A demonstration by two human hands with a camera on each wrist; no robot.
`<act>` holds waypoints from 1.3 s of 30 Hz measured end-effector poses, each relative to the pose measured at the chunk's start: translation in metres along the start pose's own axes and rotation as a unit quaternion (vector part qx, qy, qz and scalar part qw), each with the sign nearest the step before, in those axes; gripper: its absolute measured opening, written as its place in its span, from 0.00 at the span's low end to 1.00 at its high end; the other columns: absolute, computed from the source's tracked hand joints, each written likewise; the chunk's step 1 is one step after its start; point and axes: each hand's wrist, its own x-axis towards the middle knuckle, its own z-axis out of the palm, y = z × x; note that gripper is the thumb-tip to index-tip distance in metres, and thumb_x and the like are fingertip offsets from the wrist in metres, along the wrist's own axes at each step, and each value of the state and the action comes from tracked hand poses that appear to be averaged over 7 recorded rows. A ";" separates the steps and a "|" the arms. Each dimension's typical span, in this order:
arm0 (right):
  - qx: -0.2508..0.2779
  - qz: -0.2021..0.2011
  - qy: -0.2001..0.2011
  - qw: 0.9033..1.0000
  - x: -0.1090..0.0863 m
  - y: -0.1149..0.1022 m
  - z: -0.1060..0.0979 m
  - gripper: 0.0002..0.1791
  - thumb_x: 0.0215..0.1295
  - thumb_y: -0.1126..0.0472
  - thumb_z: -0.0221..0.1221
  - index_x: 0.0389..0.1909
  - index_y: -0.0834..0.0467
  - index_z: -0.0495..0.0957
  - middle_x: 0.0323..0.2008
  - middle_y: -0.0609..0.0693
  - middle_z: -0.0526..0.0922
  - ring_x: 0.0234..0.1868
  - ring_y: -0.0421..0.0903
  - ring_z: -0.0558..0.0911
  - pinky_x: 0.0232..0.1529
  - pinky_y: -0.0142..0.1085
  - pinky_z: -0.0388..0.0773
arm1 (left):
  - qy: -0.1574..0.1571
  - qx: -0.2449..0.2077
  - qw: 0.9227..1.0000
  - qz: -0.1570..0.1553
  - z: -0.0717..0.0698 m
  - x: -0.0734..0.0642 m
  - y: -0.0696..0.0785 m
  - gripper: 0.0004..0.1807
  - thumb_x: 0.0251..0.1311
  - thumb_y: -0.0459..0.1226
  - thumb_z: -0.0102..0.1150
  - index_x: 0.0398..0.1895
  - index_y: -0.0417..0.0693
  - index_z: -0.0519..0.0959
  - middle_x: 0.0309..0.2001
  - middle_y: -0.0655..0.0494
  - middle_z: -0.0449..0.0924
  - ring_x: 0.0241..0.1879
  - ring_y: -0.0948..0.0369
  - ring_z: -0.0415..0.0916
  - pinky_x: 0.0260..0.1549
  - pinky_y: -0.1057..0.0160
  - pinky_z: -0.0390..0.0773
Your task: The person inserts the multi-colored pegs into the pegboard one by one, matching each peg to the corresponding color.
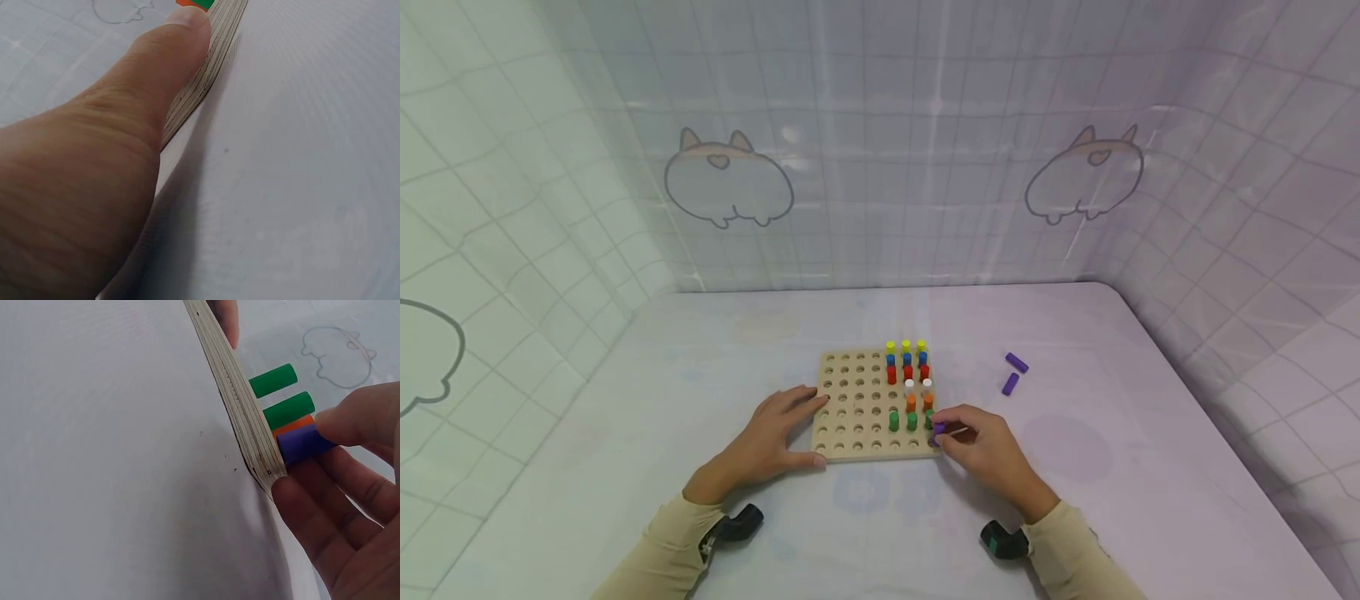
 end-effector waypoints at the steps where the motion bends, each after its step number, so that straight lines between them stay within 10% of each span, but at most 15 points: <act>1: -0.004 -0.001 0.001 1.000 0.000 0.000 0.000 0.13 0.61 0.68 0.68 0.46 0.58 0.85 0.42 0.48 0.87 0.41 0.42 0.84 0.43 0.33 0.83 | 0.001 0.001 1.000 0.001 0.000 0.000 0.000 0.51 0.51 0.69 0.64 0.75 0.54 0.66 0.73 0.47 0.61 0.74 0.50 0.55 0.72 0.42 0.46; 39: -0.023 0.004 0.003 1.000 0.000 -0.001 0.004 0.14 0.62 0.68 0.67 0.48 0.55 0.83 0.41 0.44 0.85 0.41 0.41 0.84 0.44 0.32 0.82 | -0.009 0.001 1.000 0.001 0.002 0.001 -0.001 0.51 0.52 0.68 0.63 0.76 0.54 0.64 0.75 0.48 0.60 0.76 0.49 0.50 0.72 0.41 0.44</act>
